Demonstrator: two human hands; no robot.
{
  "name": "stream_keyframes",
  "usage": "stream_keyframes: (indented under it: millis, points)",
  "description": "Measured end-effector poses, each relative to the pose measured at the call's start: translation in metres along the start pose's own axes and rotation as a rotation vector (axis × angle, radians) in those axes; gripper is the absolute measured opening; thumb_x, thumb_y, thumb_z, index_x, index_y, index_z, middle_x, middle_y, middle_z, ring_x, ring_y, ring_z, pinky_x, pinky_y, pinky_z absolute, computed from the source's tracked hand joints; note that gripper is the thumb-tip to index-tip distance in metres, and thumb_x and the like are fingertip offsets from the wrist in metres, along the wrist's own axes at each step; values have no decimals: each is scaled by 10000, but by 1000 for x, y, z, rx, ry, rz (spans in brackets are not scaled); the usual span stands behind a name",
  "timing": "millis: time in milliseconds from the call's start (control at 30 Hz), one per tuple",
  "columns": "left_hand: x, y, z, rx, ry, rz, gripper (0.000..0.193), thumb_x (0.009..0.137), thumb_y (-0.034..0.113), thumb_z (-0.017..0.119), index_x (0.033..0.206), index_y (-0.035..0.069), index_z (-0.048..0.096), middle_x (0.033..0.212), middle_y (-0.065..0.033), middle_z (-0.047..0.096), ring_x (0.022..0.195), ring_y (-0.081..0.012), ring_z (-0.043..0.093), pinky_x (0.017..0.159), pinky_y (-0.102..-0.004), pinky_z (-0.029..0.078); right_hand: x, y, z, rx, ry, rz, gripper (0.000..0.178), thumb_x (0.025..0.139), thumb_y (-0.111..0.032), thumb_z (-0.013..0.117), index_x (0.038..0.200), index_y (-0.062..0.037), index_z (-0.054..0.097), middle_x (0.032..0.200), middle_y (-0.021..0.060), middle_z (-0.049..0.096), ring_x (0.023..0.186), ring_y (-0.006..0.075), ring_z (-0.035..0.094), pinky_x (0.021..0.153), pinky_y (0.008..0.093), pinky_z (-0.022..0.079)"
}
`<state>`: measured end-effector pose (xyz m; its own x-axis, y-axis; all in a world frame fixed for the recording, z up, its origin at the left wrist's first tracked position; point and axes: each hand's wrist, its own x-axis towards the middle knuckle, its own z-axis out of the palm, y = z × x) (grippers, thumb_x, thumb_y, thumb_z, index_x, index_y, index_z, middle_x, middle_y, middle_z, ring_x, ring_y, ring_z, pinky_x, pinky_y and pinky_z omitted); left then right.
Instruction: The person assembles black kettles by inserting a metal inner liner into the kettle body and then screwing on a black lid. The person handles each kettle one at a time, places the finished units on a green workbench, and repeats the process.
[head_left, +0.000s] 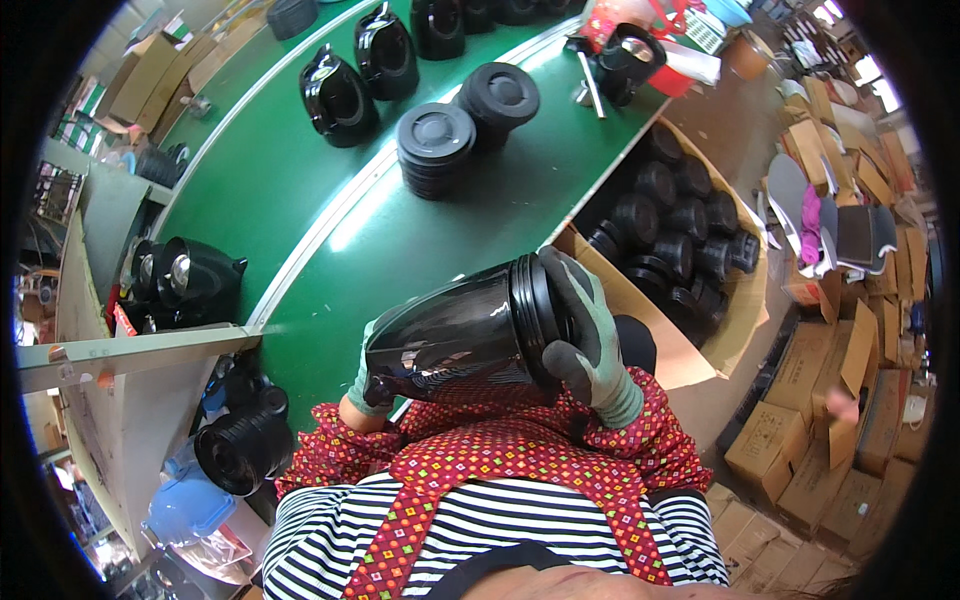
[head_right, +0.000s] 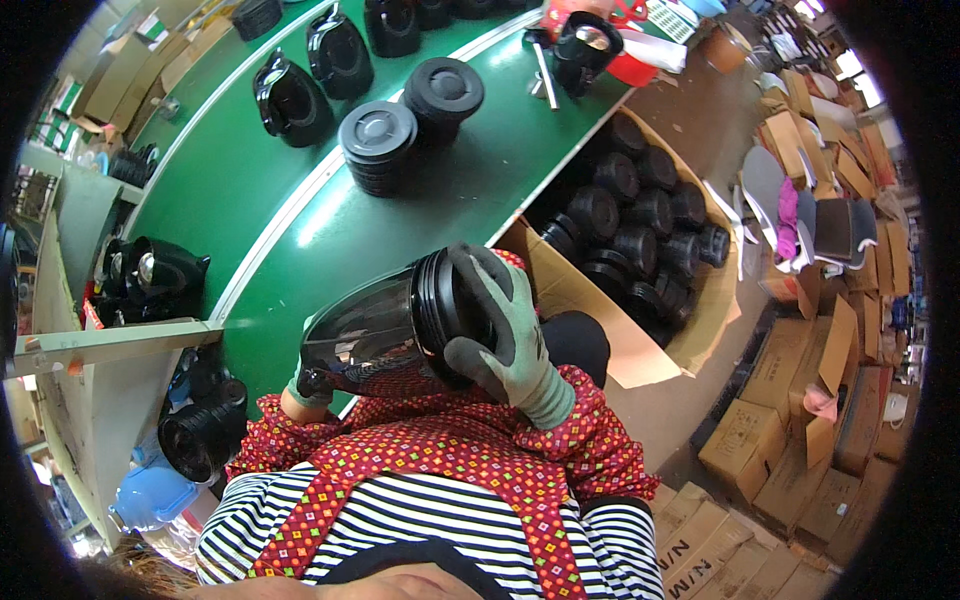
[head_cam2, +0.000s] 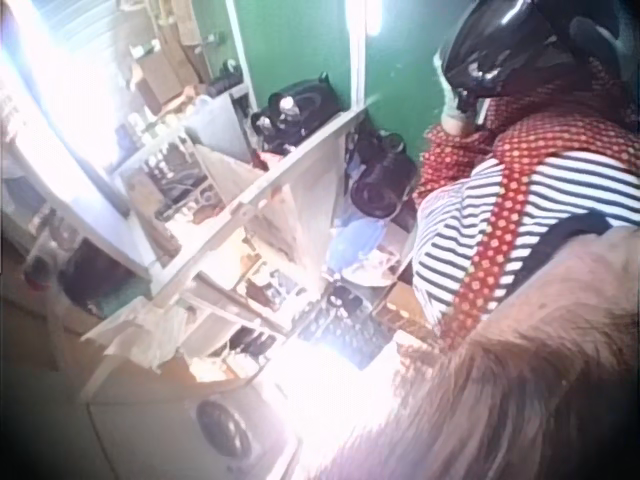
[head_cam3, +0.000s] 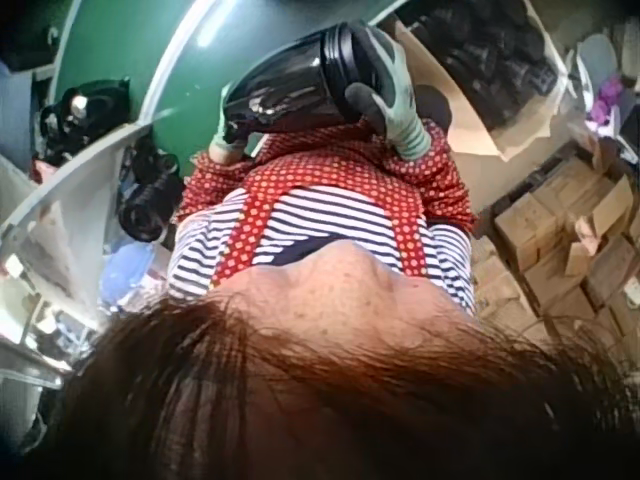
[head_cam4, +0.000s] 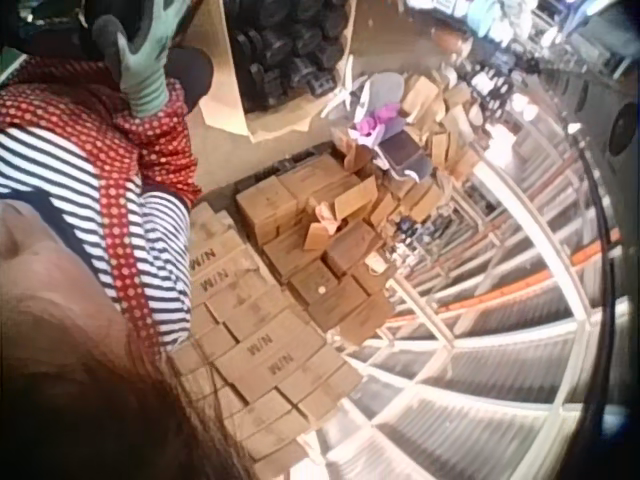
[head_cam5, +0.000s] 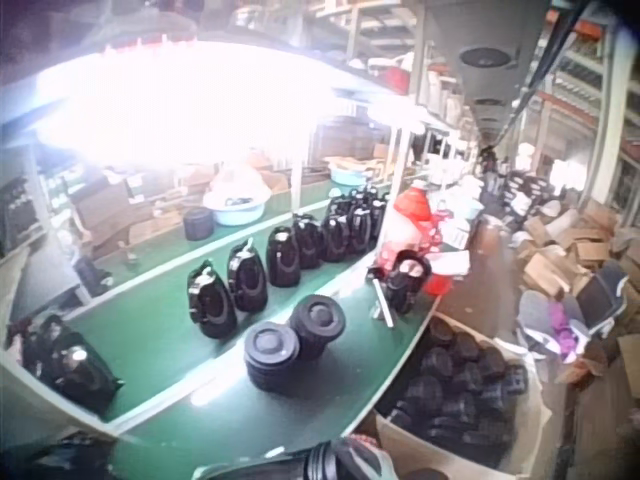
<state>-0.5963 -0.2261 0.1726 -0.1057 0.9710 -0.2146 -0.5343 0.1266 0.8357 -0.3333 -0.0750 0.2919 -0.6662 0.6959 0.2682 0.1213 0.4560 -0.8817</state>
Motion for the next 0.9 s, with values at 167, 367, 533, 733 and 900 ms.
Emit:
stream_keyframes:
  millis: [167, 367, 533, 733, 900]
  points:
    - [15, 4, 33, 112, -127, 190, 590, 906, 152, 793, 1402, -89, 582, 1438, -204, 619, 1231, -242, 662, 1068, -388, 538, -34, -14, -10, 90, 116, -3, 969, 919, -683, 646, 1565, 11, 449, 1560, 264, 428, 1427, 403, 434, 1181, 487, 334]
    - [11, 28, 77, -206, -259, -110, 748, 942, 234, 761, 1563, -9, 422, 1508, -193, 565, 1337, -296, 602, 1172, -459, 470, -54, -19, -34, -47, 113, -267, 1028, 818, -699, 744, 1530, 1, 498, 1548, 301, 419, 1409, 456, 426, 1167, 546, 319]
    - [23, 3, 58, 177, -368, -82, 649, 951, 248, 754, 1521, 64, 502, 1478, -90, 613, 1361, -221, 584, 1268, -478, 319, -59, -23, -50, -201, 95, -389, 1034, 822, -678, 755, 1551, -5, 464, 1553, 320, 396, 1418, 472, 412, 1170, 567, 307]
    - [19, 68, 91, 970, -92, 681, 459, 858, 25, 768, 1293, -52, 643, 1341, -233, 660, 1132, -301, 710, 991, -391, 566, -56, -35, -38, 616, 244, 126, 780, 1051, -471, 572, 1603, 25, 332, 1579, 185, 428, 1461, 295, 427, 1219, 420, 334]
    - [23, 97, 104, 1162, -51, 992, 368, 802, 46, 818, 1139, -39, 699, 1441, -294, 580, 1091, -329, 725, 899, -369, 613, -65, -7, -35, 817, 159, 311, 669, 1133, -408, 437, 1640, -17, 245, 1571, 141, 450, 1430, 213, 471, 1228, 368, 334]
